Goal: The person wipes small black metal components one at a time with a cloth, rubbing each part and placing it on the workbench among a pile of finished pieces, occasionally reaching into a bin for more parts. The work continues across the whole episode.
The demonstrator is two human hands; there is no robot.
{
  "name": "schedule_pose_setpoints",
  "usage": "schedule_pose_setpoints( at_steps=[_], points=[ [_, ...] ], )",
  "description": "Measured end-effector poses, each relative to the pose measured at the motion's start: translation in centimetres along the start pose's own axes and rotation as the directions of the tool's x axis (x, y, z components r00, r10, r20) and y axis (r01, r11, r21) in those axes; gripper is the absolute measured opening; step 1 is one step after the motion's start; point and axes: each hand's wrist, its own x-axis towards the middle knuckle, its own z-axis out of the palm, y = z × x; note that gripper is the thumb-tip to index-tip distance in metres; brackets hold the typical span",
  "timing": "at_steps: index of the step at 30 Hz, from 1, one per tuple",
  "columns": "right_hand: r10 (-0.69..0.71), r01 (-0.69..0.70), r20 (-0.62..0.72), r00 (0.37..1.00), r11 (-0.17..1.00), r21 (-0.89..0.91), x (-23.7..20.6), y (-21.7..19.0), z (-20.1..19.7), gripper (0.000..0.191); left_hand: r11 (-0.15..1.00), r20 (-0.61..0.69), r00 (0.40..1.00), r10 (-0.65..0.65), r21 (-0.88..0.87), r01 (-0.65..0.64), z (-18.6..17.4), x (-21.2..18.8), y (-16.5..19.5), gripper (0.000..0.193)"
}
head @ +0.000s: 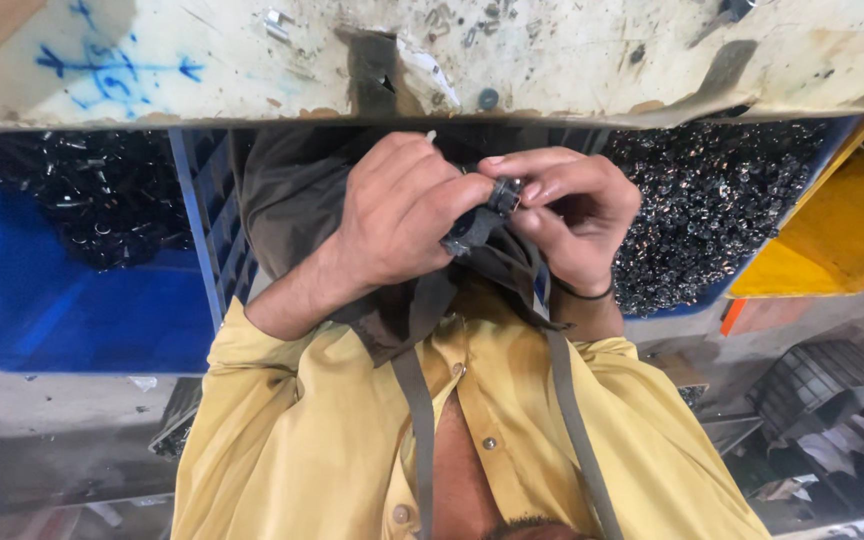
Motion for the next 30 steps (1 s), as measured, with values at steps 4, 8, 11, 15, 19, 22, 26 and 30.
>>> schedule_pose_setpoints(
  at_steps=[4, 8, 11, 15, 19, 22, 26, 30],
  points=[
    [-0.334, 0.307, -0.016, 0.943, 0.885, -0.351, 0.1, 0.6, -0.1, 0.015, 0.969, 0.148, 0.969, -0.196, -0.121, 0.214, -0.6, 0.0, 0.7, 0.052],
    [-0.550, 0.590, 0.217, 0.806, 0.720, -0.366, 1.1, 0.8, 0.4, 0.004, 0.939, 0.145, 0.981, -0.125, -0.302, 0.164, -1.5, 0.4, 1.2, 0.083],
    [-0.399, 0.516, 0.343, 0.850, 0.762, -0.393, 1.5, -0.5, 0.6, 0.009, 0.949, 0.246, 0.961, -0.124, -0.253, 0.187, -2.0, 0.2, 1.1, 0.098],
    [-0.255, 0.408, 0.403, 0.879, 0.840, -0.357, 2.2, -1.8, 0.5, 0.016, 0.972, 0.434, 0.895, -0.106, -0.145, 0.185, -2.0, -0.6, 1.1, 0.129],
    [-0.227, 0.448, 0.539, 0.811, 0.834, -0.323, 3.1, -1.2, 0.2, 0.020, 0.984, 0.562, 0.817, -0.129, -0.032, 0.177, -2.4, 0.2, 1.3, 0.136],
    [-0.167, 0.508, 0.658, 0.734, 0.778, -0.370, 3.3, -0.1, 0.2, 0.022, 0.976, 0.573, 0.791, -0.216, 0.106, 0.190, -5.0, 1.3, 1.6, 0.122],
    [-0.254, 0.299, 0.282, 0.925, 0.946, -0.126, 2.8, 1.3, -0.4, 0.028, 0.737, 0.314, 0.728, -0.609, 0.562, 0.374, -12.4, -0.5, 3.1, 0.084],
    [0.229, 0.069, -0.382, 0.895, 0.777, 0.626, 1.6, 1.6, -2.0, 0.029, 0.207, -0.048, 0.616, -0.787, 0.919, 0.336, -14.6, -3.7, 5.0, 0.075]
  ],
)
